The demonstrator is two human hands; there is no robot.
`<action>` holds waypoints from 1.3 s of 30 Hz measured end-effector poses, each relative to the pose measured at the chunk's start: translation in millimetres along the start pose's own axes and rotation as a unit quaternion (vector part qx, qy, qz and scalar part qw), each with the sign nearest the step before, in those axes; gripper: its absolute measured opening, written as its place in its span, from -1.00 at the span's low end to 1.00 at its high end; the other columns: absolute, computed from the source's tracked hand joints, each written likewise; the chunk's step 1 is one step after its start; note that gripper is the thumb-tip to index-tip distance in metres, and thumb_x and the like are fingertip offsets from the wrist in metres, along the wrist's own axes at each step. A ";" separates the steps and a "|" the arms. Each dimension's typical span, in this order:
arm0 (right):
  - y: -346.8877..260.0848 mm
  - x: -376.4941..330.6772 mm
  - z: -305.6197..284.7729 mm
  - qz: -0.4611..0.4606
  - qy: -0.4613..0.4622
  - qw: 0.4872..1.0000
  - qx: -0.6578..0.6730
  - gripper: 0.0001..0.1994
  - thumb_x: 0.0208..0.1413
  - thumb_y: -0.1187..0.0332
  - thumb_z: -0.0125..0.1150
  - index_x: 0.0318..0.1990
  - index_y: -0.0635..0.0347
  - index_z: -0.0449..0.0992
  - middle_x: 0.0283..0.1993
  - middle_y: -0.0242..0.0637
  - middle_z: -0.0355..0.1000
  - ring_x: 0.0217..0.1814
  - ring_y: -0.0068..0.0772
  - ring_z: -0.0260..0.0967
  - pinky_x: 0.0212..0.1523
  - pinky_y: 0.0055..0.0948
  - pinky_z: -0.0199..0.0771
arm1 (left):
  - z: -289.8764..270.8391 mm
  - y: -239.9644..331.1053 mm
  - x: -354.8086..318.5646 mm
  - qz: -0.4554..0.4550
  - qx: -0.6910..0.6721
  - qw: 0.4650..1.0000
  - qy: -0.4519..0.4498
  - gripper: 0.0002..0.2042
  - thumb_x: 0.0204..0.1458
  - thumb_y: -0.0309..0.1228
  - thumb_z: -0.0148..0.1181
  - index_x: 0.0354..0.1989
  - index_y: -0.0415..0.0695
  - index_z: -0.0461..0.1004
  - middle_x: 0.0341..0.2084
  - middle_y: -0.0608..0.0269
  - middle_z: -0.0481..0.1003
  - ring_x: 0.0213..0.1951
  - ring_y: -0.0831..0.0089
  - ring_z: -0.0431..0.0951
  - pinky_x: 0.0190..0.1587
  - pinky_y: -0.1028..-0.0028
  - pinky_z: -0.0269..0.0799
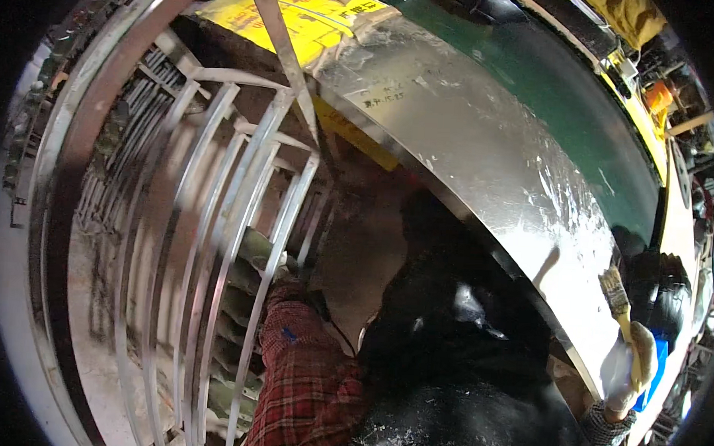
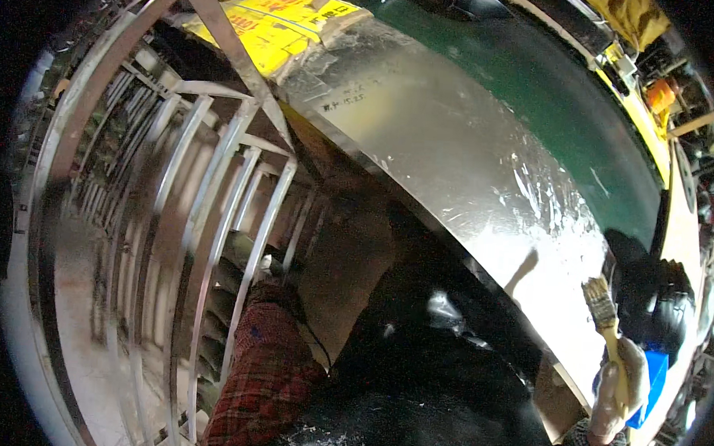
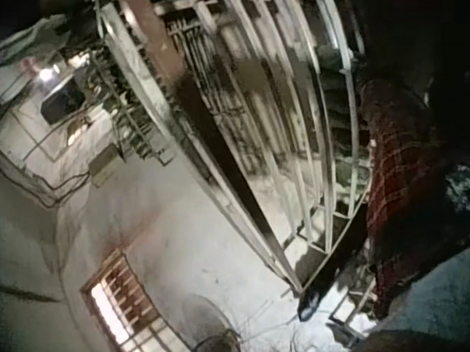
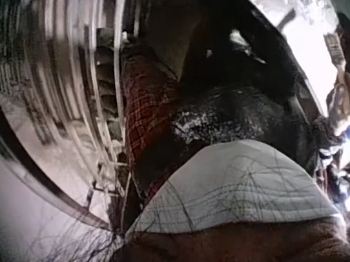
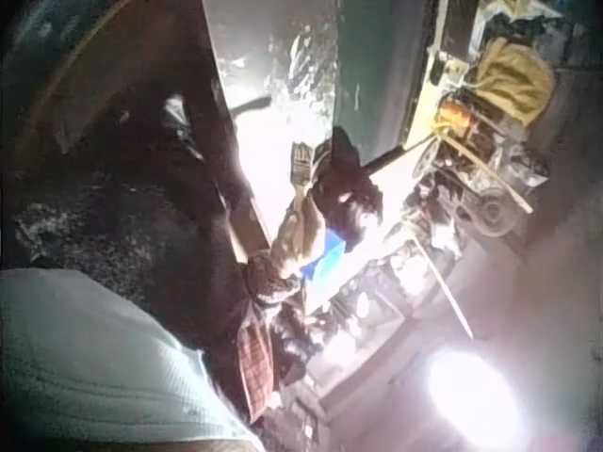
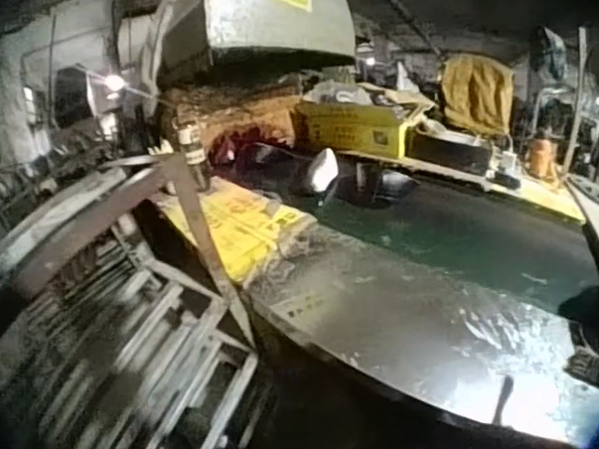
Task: Apply glue to the edges and surfaces of shoe components using a brush.
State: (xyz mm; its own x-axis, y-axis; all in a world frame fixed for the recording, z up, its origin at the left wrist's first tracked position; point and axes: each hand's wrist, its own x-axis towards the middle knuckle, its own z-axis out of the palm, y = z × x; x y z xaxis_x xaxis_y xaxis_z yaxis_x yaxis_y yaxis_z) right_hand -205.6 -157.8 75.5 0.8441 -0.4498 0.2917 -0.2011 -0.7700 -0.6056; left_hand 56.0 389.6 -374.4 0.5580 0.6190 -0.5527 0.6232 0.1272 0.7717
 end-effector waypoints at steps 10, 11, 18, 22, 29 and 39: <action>-11.1 -6.7 17.2 -0.021 -0.024 0.994 -0.109 -0.81 0.01 0.51 0.20 -0.17 0.26 0.51 -0.31 -0.17 0.47 -0.29 -0.30 0.44 -0.22 -0.40 0.41 | -48.1 8.6 -149.8 -0.175 -0.311 0.880 -0.313 -0.70 0.00 -0.23 0.17 -0.19 -0.19 0.47 -0.34 0.18 0.51 -0.29 0.26 0.51 -0.19 0.24 0.47; -9.2 -6.9 16.2 -0.022 -0.024 0.995 -0.093 -0.80 -0.04 0.51 0.22 -0.20 0.26 0.52 -0.34 -0.15 0.48 -0.27 -0.24 0.46 -0.21 -0.36 0.43 | -58.8 13.6 -172.8 -0.176 -0.281 0.887 -0.321 -0.66 0.01 -0.20 0.15 -0.14 -0.19 0.46 -0.28 0.14 0.51 -0.25 0.24 0.52 -0.16 0.22 0.47; 4.1 -18.1 -13.1 -0.027 0.005 0.998 -0.049 -0.74 -0.08 0.51 0.28 -0.17 0.27 0.54 -0.26 -0.13 0.52 -0.22 -0.19 0.50 -0.13 -0.36 0.45 | -92.2 72.6 -285.4 -0.172 -0.139 0.741 -0.634 -0.38 -0.03 -0.18 0.15 0.20 -0.28 0.26 0.00 0.03 0.44 -0.02 0.22 0.49 0.14 0.20 0.35; 47.0 -35.1 -45.5 -0.060 0.142 0.987 -0.044 -0.75 -0.06 0.51 0.30 -0.16 0.24 0.56 -0.18 -0.15 0.52 -0.17 -0.25 0.50 -0.10 -0.37 0.47 | -46.3 147.1 -346.8 0.021 -0.082 0.663 -0.743 -0.30 -0.03 -0.10 0.17 0.24 -0.28 0.21 0.03 0.02 0.41 0.02 0.18 0.45 0.15 0.17 0.32; 137.8 -88.7 -178.6 0.146 0.417 0.897 -0.015 -0.74 0.25 0.28 0.08 -0.14 0.33 0.53 -0.33 -0.35 0.47 -0.35 -0.62 0.34 -0.32 -0.60 0.35 | 43.4 170.6 -469.3 0.063 -0.167 0.557 -0.811 -0.18 -0.10 -0.09 0.29 0.27 -0.34 0.12 0.11 -0.13 0.28 0.09 0.02 0.37 0.23 0.01 0.23; 193.3 -125.2 -211.5 0.279 0.324 0.904 -0.020 -0.72 0.12 0.14 0.23 -0.31 0.20 0.57 -0.54 -0.38 0.42 -0.46 -0.61 0.30 -0.41 -0.56 0.31 | 80.9 88.4 -472.7 -0.214 -0.091 0.713 -0.662 -0.21 0.01 0.30 0.00 -0.01 -0.33 0.39 -0.24 -0.22 0.50 -0.36 0.01 0.57 -0.34 0.13 0.59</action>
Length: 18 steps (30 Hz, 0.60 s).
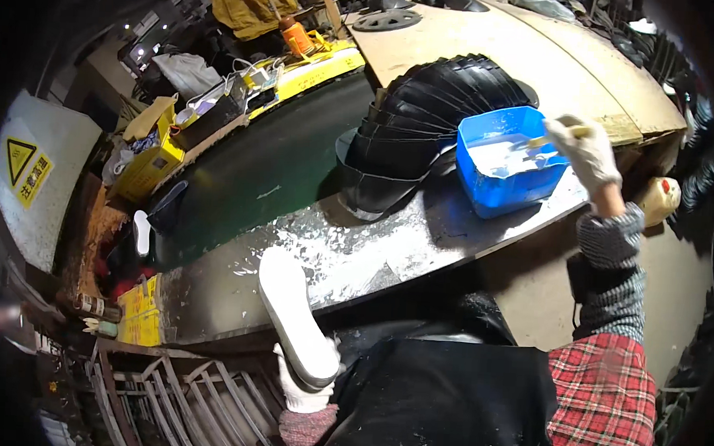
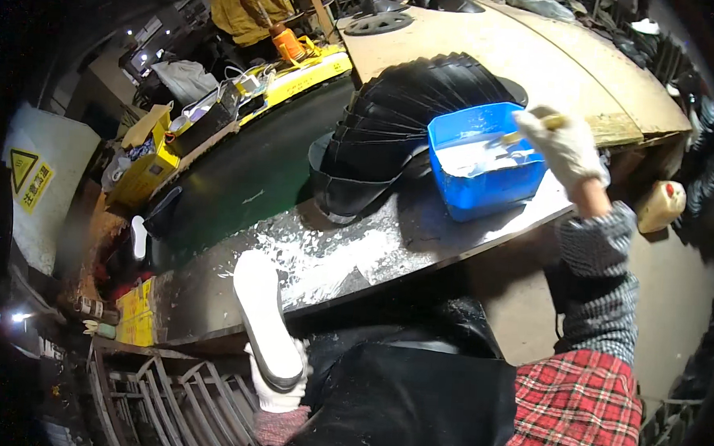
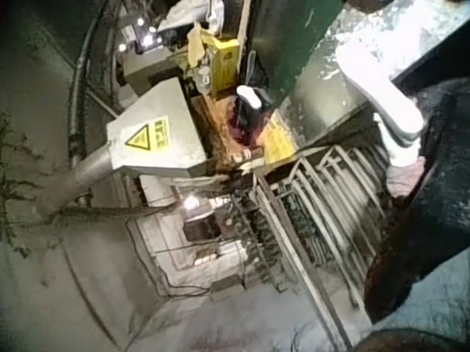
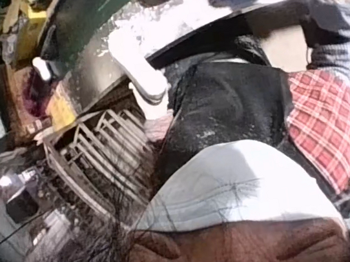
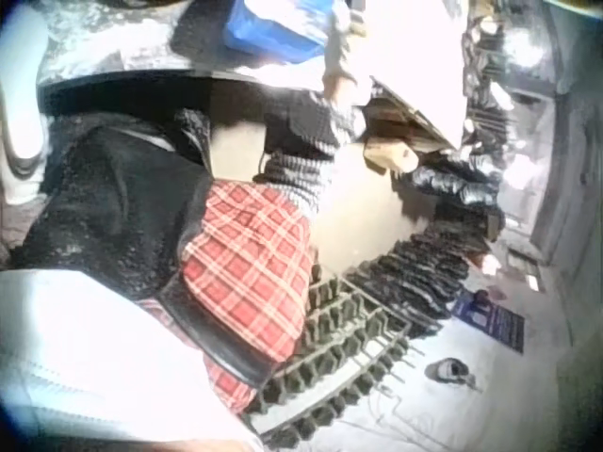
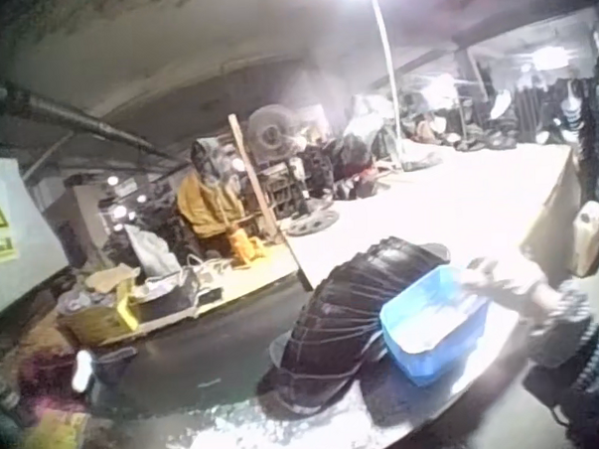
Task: Apply glue to the edges and surfaces of shoe components using a brush.
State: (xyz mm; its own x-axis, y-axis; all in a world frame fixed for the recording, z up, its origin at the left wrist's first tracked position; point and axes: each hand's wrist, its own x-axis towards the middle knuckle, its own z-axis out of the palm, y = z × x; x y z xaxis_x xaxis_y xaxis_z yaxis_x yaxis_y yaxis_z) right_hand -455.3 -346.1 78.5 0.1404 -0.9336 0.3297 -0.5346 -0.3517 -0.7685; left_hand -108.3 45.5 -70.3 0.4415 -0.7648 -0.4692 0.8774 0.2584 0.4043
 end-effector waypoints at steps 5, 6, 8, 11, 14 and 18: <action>-41.1 -42.1 -14.5 -0.099 -0.044 0.992 0.071 -0.81 0.17 0.31 0.16 -0.34 0.29 0.54 -0.49 -0.43 0.39 -0.46 -0.66 0.25 -0.46 -0.64 0.22 | 19.6 11.6 -34.2 -0.080 0.151 0.974 0.150 -0.15 -0.17 0.53 -0.17 -0.38 -0.20 0.48 -0.77 0.24 0.45 -0.88 0.36 0.33 -0.85 0.49 0.25; -59.9 -54.6 -0.3 -0.097 -0.055 0.987 0.118 -0.82 0.16 0.35 0.15 -0.33 0.31 0.54 -0.47 -0.42 0.40 -0.45 -0.65 0.27 -0.45 -0.62 0.25 | 18.0 15.2 -33.3 -0.114 0.088 0.982 0.124 -0.08 -0.15 0.54 -0.26 -0.36 -0.26 0.51 -0.79 0.14 0.45 -0.86 0.30 0.39 -0.86 0.46 0.30; -99.8 -85.6 59.2 -0.183 -0.126 0.956 0.194 -0.84 0.13 0.38 0.17 -0.26 0.31 0.54 -0.42 -0.36 0.45 -0.39 -0.58 0.36 -0.36 -0.58 0.37 | 4.5 22.1 -32.6 -0.112 0.073 0.991 0.018 -0.02 -0.20 0.57 -0.25 -0.22 -0.29 0.47 -0.74 0.07 0.47 -0.83 0.25 0.42 -0.85 0.41 0.32; -150.2 -118.5 143.5 -0.321 -0.322 0.864 0.216 -0.76 0.11 0.32 0.23 -0.14 0.27 0.55 -0.32 -0.24 0.53 -0.29 -0.48 0.47 -0.25 -0.52 0.49 | -36.2 3.5 -2.1 -0.015 -0.072 0.997 -0.021 -0.06 -0.08 0.48 -0.22 0.09 -0.26 0.29 -0.37 -0.20 0.53 -0.62 0.06 0.53 -0.73 0.25 0.44; -177.8 -127.1 228.3 -0.264 -0.435 0.808 0.297 -0.72 0.12 0.25 0.25 -0.09 0.22 0.55 -0.28 -0.23 0.56 -0.28 -0.50 0.49 -0.25 -0.52 0.49 | -63.1 6.7 5.2 -0.114 -0.165 0.957 -0.210 -0.01 -0.07 0.37 0.02 0.25 -0.34 0.06 -0.14 -0.27 0.43 -0.34 -0.12 0.55 -0.54 0.22 0.51; -153.3 -106.3 264.9 -0.023 -0.398 0.829 0.392 -0.75 0.11 0.29 0.28 -0.20 0.34 0.57 -0.31 -0.24 0.56 -0.31 -0.60 0.46 -0.31 -0.59 0.48 | -61.7 8.2 13.0 -0.213 -0.210 0.879 -0.371 -0.02 -0.04 0.32 0.04 0.28 -0.35 0.00 -0.06 -0.31 0.40 -0.06 -0.23 0.46 -0.28 0.11 0.53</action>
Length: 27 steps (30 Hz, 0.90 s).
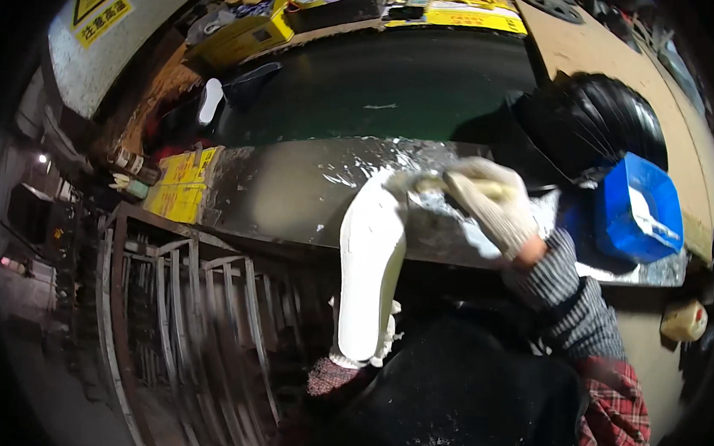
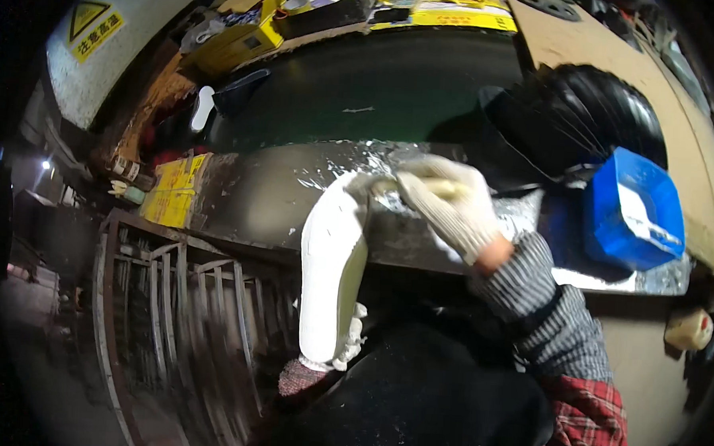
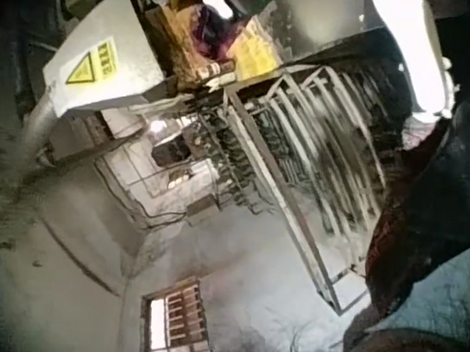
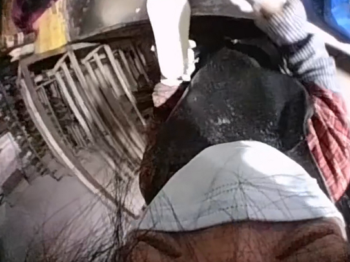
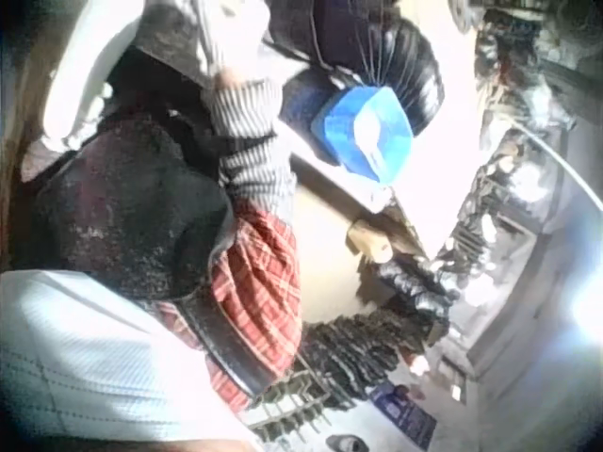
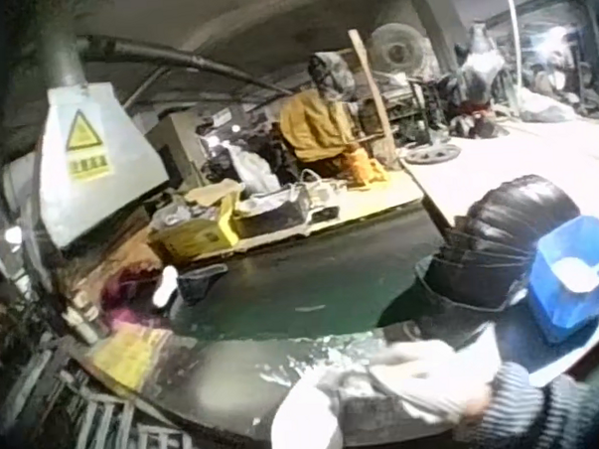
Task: Apply glue to the edges and surfaces of shoe components using a brush.
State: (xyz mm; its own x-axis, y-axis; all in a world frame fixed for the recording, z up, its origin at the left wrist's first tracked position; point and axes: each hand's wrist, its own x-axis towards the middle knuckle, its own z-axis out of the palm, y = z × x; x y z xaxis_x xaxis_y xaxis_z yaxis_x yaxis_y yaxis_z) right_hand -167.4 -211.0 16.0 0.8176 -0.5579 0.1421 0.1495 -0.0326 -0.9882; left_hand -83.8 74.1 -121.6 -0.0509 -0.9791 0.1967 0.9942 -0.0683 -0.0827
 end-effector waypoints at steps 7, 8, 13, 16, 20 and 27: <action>-32.0 -8.4 2.5 -0.068 -0.079 0.988 -0.113 -0.80 0.07 0.26 0.32 -0.30 0.22 0.59 -0.42 -0.21 0.53 -0.38 -0.32 0.52 -0.34 -0.40 0.53 | -19.1 4.5 -12.0 0.026 -0.019 0.999 0.013 -0.10 0.03 0.38 -0.21 0.39 -0.07 -0.03 0.17 -0.24 0.24 -0.03 -0.15 0.48 -0.24 -0.08 0.56; -36.5 10.8 5.8 0.030 0.022 0.999 -0.030 -0.79 0.09 0.25 0.30 -0.30 0.22 0.58 -0.43 -0.22 0.53 -0.41 -0.33 0.51 -0.36 -0.39 0.52 | -17.2 3.8 -12.9 0.037 -0.021 0.998 0.041 -0.11 0.03 0.37 -0.19 0.39 -0.04 -0.03 0.18 -0.22 0.23 -0.03 -0.16 0.48 -0.24 -0.08 0.56; -50.8 6.4 38.1 -0.260 -0.283 0.890 -0.244 -0.81 0.09 0.32 0.27 -0.31 0.28 0.56 -0.46 -0.10 0.49 -0.46 -0.25 0.49 -0.38 -0.43 0.52 | -3.2 -5.2 -9.7 0.112 -0.045 0.987 0.108 -0.23 0.09 0.28 -0.17 0.39 0.06 0.02 0.25 -0.12 0.18 0.04 -0.15 0.43 -0.06 -0.12 0.43; -50.8 0.8 38.0 -0.323 -0.331 0.847 -0.264 -0.79 0.09 0.29 0.28 -0.33 0.29 0.56 -0.45 -0.09 0.50 -0.45 -0.28 0.51 -0.36 -0.44 0.53 | 24.5 -13.2 5.3 0.202 -0.201 0.942 0.177 -0.40 0.23 0.11 -0.25 0.38 0.10 0.05 0.28 -0.09 0.15 0.21 -0.15 0.28 0.23 -0.26 0.09; -63.6 -20.9 44.6 -0.002 -0.222 0.970 -0.102 -0.75 0.13 0.22 0.27 -0.31 0.27 0.57 -0.39 -0.22 0.56 -0.36 -0.50 0.51 -0.36 -0.52 0.52 | 10.9 0.1 -0.5 0.093 0.006 0.995 0.045 -0.20 0.10 0.28 -0.21 0.32 -0.13 0.08 0.07 -0.30 0.33 -0.22 -0.29 0.55 -0.45 -0.22 0.54; -52.2 -70.8 -0.2 -0.048 -0.299 0.943 -0.135 -0.77 0.08 0.30 0.30 -0.25 0.32 0.55 -0.23 -0.12 0.54 -0.20 -0.27 0.54 -0.18 -0.37 0.58 | 28.1 -5.2 21.8 0.179 0.044 0.965 0.187 -0.17 0.17 0.28 -0.37 0.39 -0.18 -0.13 0.30 -0.19 0.00 0.25 -0.04 0.20 0.26 0.02 0.21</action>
State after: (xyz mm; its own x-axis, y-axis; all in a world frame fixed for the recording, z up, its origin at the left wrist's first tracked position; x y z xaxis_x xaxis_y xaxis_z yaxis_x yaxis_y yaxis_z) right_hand -233.2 -170.0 57.5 0.9870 0.0230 0.1590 0.1581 -0.3142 -0.9361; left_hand -87.5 58.4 -89.4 0.2840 -0.9386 -0.1959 0.9575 0.2883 0.0071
